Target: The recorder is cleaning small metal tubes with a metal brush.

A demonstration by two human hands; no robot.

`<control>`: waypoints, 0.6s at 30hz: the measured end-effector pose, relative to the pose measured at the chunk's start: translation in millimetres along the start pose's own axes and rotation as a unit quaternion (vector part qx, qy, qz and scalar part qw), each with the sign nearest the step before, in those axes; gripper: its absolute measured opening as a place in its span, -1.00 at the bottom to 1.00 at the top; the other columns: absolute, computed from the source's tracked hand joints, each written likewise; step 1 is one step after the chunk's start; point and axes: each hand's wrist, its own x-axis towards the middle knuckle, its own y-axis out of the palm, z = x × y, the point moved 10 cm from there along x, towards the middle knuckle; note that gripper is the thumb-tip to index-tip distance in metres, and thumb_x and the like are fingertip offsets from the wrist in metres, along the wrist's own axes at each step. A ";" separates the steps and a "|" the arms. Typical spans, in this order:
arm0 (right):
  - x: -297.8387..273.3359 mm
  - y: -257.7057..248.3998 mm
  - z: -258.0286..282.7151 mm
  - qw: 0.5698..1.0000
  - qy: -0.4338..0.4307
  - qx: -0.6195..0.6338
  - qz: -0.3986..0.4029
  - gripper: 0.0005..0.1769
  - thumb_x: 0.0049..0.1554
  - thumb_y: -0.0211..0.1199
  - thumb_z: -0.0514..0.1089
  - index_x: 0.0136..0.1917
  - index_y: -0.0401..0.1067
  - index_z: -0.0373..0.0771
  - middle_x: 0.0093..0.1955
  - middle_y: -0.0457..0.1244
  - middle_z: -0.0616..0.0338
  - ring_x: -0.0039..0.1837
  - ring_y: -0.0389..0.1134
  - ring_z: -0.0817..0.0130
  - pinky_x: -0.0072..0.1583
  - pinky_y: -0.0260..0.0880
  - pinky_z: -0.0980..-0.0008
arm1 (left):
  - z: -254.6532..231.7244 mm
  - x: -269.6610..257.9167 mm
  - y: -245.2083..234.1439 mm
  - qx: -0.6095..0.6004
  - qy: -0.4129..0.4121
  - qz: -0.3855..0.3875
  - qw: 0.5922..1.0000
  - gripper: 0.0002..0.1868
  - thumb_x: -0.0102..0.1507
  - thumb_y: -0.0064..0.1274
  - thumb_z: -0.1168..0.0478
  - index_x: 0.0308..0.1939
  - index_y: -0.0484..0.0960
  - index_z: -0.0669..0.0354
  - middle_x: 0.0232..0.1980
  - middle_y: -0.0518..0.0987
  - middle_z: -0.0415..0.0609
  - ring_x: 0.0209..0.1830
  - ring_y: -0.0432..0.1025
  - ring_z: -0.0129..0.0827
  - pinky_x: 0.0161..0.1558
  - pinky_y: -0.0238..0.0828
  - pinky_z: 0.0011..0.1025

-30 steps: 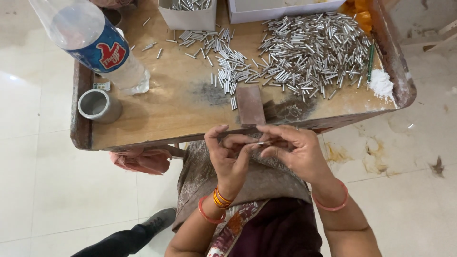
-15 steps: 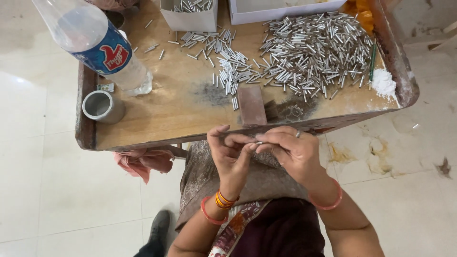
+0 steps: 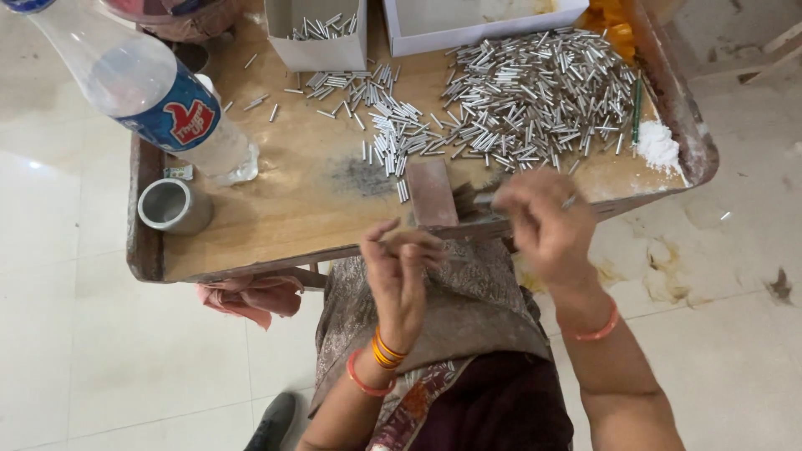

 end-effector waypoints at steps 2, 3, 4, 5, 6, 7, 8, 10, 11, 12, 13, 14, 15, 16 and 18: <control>28.3 -10.0 5.6 0.997 0.005 -0.077 -0.005 -0.73 0.12 0.40 -0.32 0.11 0.50 -0.24 0.10 0.35 0.05 0.22 0.35 0.14 0.21 0.42 0.12 | 3.4 1.8 -20.1 0.023 0.013 -0.048 0.999 -0.71 0.45 -0.09 0.38 0.21 0.25 0.22 -0.12 0.61 -0.07 -0.25 0.52 -0.52 -0.21 0.53 -0.59; 41.6 -14.8 8.8 0.988 0.010 -0.151 -0.008 -0.63 0.07 0.43 -0.23 0.15 0.47 -0.28 0.17 0.33 -0.03 0.28 0.30 0.05 0.27 0.36 0.01 | 2.8 0.3 -36.0 0.048 0.025 -0.098 0.994 -0.75 0.45 0.02 0.41 0.16 0.33 0.26 -0.13 0.58 -0.07 -0.27 0.46 -0.54 -0.19 0.48 -0.59; 38.1 -12.2 5.0 0.988 0.009 -0.153 -0.012 -0.63 0.07 0.43 -0.23 0.15 0.47 -0.28 0.17 0.33 -0.03 0.28 0.30 0.05 0.27 0.36 0.01 | 4.7 0.8 -36.5 0.047 0.028 -0.095 0.994 -0.75 0.45 0.02 0.41 0.16 0.33 0.26 -0.13 0.58 -0.07 -0.27 0.46 -0.54 -0.19 0.48 -0.59; 34.4 2.8 -2.4 0.994 0.019 -0.099 0.047 -0.54 0.02 0.45 -0.19 0.19 0.46 -0.31 0.20 0.30 -0.07 0.27 0.30 0.02 0.24 0.37 0.03 | 5.9 1.0 -39.7 0.050 0.032 -0.105 0.993 -0.75 0.43 0.06 0.40 0.12 0.35 0.25 -0.14 0.57 -0.09 -0.28 0.45 -0.56 -0.22 0.46 -0.61; 27.8 18.5 -7.2 0.993 0.028 -0.041 0.109 -0.44 -0.02 0.46 -0.16 0.23 0.45 -0.34 0.24 0.28 -0.12 0.25 0.30 -0.01 0.21 0.37 0.05 | 7.1 -2.1 -43.6 0.054 0.034 -0.118 0.991 -0.75 0.40 0.09 0.40 0.08 0.36 0.23 -0.15 0.56 -0.12 -0.28 0.44 -0.59 -0.25 0.43 -0.63; 26.9 22.9 -11.6 0.993 0.027 -0.041 0.109 -0.44 -0.02 0.46 -0.16 0.23 0.45 -0.34 0.24 0.28 -0.12 0.25 0.30 -0.01 0.21 0.37 0.05 | 7.4 0.5 -39.7 0.054 0.035 -0.118 0.991 -0.75 0.40 0.09 0.40 0.08 0.36 0.23 -0.15 0.56 -0.12 -0.28 0.44 -0.59 -0.25 0.43 -0.63; 18.7 41.6 -16.6 0.982 0.050 0.018 0.179 -0.44 -0.03 0.46 -0.19 0.24 0.45 -0.35 0.23 0.29 -0.11 0.24 0.33 -0.02 0.20 0.39 0.07 | 3.8 0.7 -32.8 0.054 0.052 -0.097 0.992 -0.75 0.42 0.10 0.41 0.11 0.38 0.24 -0.12 0.55 -0.12 -0.23 0.43 -0.58 -0.19 0.42 -0.61; 3.0 66.4 -25.7 0.963 0.071 0.078 0.246 -0.43 -0.03 0.46 -0.22 0.24 0.44 -0.37 0.23 0.30 -0.09 0.22 0.35 -0.03 0.18 0.41 0.09 | -3.4 2.7 -24.4 0.054 0.069 -0.075 0.993 -0.74 0.43 0.11 0.41 0.14 0.39 0.26 -0.10 0.54 -0.11 -0.17 0.42 -0.56 -0.12 0.41 -0.60; -3.8 75.5 -32.8 0.962 0.069 0.048 0.261 -0.51 0.00 0.45 -0.24 0.20 0.46 -0.34 0.19 0.32 -0.04 0.23 0.37 0.00 0.21 0.43 0.11 | -6.8 5.4 -18.5 0.070 0.066 -0.053 0.994 -0.74 0.41 0.13 0.40 0.12 0.40 0.24 -0.15 0.57 -0.13 -0.23 0.42 -0.59 -0.17 0.42 -0.61; -11.1 84.5 -39.6 0.959 0.067 0.017 0.276 -0.59 0.04 0.44 -0.25 0.16 0.48 -0.31 0.16 0.35 0.02 0.24 0.40 0.04 0.24 0.45 0.13 | -10.1 7.5 -12.8 0.087 0.064 -0.031 0.994 -0.74 0.39 0.14 0.39 0.09 0.41 0.23 -0.20 0.59 -0.14 -0.29 0.43 -0.62 -0.22 0.44 -0.63; -15.8 84.9 -38.1 0.959 0.068 0.017 0.275 -0.59 0.04 0.44 -0.25 0.16 0.48 -0.31 0.16 0.35 0.02 0.24 0.40 0.04 0.24 0.45 0.13 | -14.8 11.0 -12.1 0.087 0.064 -0.031 0.994 -0.74 0.39 0.14 0.39 0.09 0.41 0.23 -0.20 0.59 -0.14 -0.29 0.43 -0.62 -0.22 0.44 -0.63; -19.0 82.3 -36.2 0.965 0.067 0.015 0.255 -0.60 0.08 0.43 -0.23 0.19 0.47 -0.30 0.19 0.34 0.02 0.28 0.38 0.04 0.30 0.43 0.13 | -18.0 13.8 -9.4 0.123 0.057 -0.019 0.991 -0.73 0.38 0.15 0.40 0.09 0.43 0.25 -0.22 0.63 -0.11 -0.31 0.45 -0.61 -0.24 0.44 -0.62; -22.3 79.7 -34.3 0.970 0.066 0.014 0.234 -0.60 0.11 0.42 -0.20 0.21 0.47 -0.28 0.22 0.33 0.02 0.32 0.37 0.04 0.35 0.42 0.13 | -20.8 16.6 -6.9 0.160 0.050 -0.007 0.986 -0.72 0.36 0.17 0.41 0.09 0.44 0.26 -0.24 0.66 -0.09 -0.34 0.47 -0.60 -0.25 0.44 -0.61; -27.2 81.0 -29.3 0.970 0.066 0.015 0.235 -0.60 0.11 0.42 -0.20 0.21 0.47 -0.28 0.22 0.33 0.02 0.32 0.37 0.04 0.35 0.42 0.13 | -24.9 20.6 -5.6 0.160 0.048 -0.008 0.986 -0.72 0.36 0.17 0.41 0.09 0.44 0.26 -0.24 0.66 -0.09 -0.34 0.47 -0.60 -0.25 0.44 -0.61; -31.5 69.6 -12.0 0.985 0.022 -0.024 0.170 -0.42 0.19 0.27 -0.10 0.41 0.33 -0.39 0.43 0.21 -0.13 0.48 0.22 -0.07 0.49 0.17 -0.01 | -32.5 28.2 7.0 0.221 0.053 0.035 0.973 -0.65 0.33 0.16 0.46 0.18 0.48 0.28 -0.14 0.70 0.00 -0.22 0.57 -0.52 -0.15 0.52 -0.55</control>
